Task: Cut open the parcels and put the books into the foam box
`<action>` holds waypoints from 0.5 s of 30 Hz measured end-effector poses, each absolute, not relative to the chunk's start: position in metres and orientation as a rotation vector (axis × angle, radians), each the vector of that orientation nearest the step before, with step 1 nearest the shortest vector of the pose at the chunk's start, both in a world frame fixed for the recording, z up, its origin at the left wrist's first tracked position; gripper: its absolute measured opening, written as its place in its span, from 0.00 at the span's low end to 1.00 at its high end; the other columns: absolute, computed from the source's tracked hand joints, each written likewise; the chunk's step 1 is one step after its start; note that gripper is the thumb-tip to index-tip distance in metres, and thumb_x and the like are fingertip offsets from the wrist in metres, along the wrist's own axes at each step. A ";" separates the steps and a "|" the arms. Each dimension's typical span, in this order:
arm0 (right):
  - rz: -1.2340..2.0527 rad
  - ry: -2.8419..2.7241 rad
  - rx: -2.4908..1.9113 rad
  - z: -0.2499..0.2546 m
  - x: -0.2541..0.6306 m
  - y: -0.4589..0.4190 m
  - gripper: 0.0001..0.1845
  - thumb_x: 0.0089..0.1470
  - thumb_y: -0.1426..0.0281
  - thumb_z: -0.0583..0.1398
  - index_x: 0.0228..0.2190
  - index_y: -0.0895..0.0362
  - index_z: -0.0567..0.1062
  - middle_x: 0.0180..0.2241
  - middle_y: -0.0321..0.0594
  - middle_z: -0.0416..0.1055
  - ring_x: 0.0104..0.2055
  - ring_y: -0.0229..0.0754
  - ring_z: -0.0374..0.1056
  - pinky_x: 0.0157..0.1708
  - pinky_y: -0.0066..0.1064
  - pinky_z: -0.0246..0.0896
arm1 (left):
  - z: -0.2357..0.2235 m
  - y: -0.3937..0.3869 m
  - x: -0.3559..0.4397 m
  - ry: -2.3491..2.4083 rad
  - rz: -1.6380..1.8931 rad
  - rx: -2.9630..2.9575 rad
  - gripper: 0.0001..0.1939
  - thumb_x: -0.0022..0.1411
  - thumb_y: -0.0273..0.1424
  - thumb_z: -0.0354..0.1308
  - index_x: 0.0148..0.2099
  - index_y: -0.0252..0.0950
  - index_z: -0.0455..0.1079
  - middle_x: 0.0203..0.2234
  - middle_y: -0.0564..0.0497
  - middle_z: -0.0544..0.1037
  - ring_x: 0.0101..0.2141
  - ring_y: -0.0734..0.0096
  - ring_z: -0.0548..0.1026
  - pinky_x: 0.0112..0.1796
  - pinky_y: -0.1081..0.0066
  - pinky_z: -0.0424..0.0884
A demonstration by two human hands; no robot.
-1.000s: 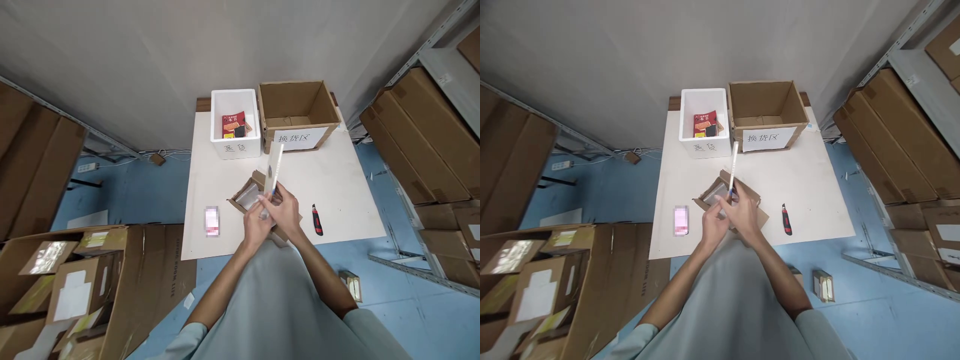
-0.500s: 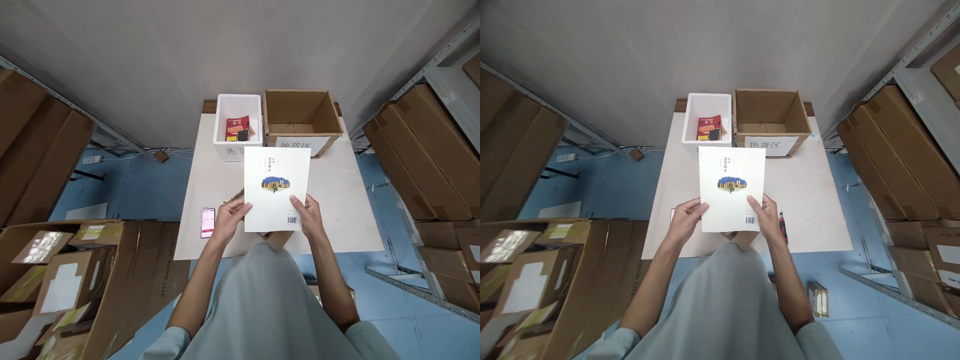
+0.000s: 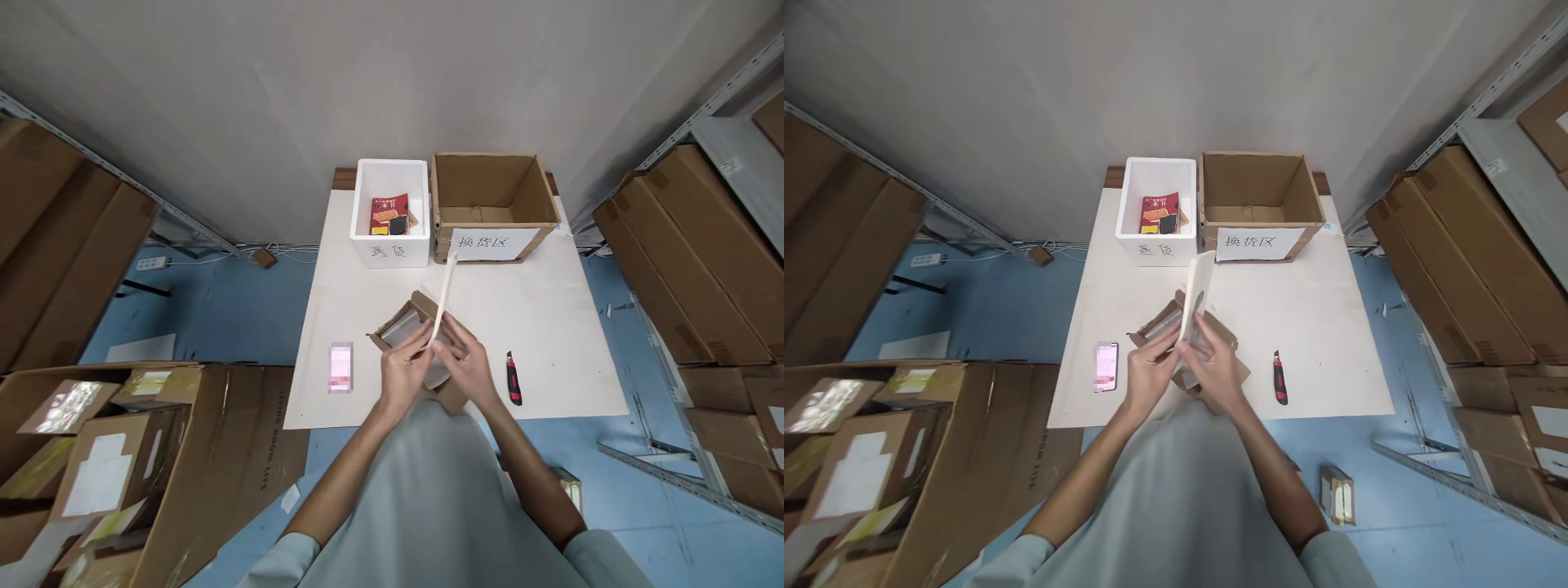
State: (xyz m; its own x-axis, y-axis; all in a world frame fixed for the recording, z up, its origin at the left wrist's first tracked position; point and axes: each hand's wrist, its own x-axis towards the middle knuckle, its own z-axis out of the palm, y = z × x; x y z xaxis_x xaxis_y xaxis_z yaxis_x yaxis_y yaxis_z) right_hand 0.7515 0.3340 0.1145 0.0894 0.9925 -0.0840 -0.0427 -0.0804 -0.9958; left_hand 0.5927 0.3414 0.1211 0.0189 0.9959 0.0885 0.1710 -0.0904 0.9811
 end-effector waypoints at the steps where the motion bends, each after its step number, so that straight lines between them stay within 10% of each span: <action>1: 1.230 -1.064 -1.273 0.114 0.746 0.332 0.47 0.59 0.41 0.73 0.70 0.52 0.78 0.68 0.48 0.78 0.70 0.61 0.75 0.65 0.49 0.79 | 0.116 0.339 0.596 1.280 1.137 1.459 0.19 0.73 0.48 0.69 0.58 0.45 0.89 0.62 0.47 0.85 0.62 0.46 0.84 0.66 0.47 0.81; 10: 1.267 -0.963 -1.278 0.122 0.776 0.347 0.34 0.64 0.43 0.69 0.59 0.54 0.87 0.48 0.43 0.88 0.45 0.52 0.82 0.45 0.40 0.80 | 0.092 0.370 0.554 1.429 1.088 1.311 0.42 0.62 0.55 0.76 0.70 0.37 0.79 0.70 0.35 0.77 0.70 0.42 0.76 0.73 0.46 0.69; 15: 1.306 -0.896 -1.288 0.128 0.791 0.346 0.34 0.62 0.45 0.72 0.59 0.55 0.87 0.38 0.40 0.86 0.35 0.45 0.76 0.30 0.32 0.71 | 0.109 0.387 0.517 1.318 1.023 0.979 0.46 0.50 0.58 0.83 0.61 0.33 0.83 0.49 0.36 0.89 0.53 0.46 0.86 0.58 0.53 0.82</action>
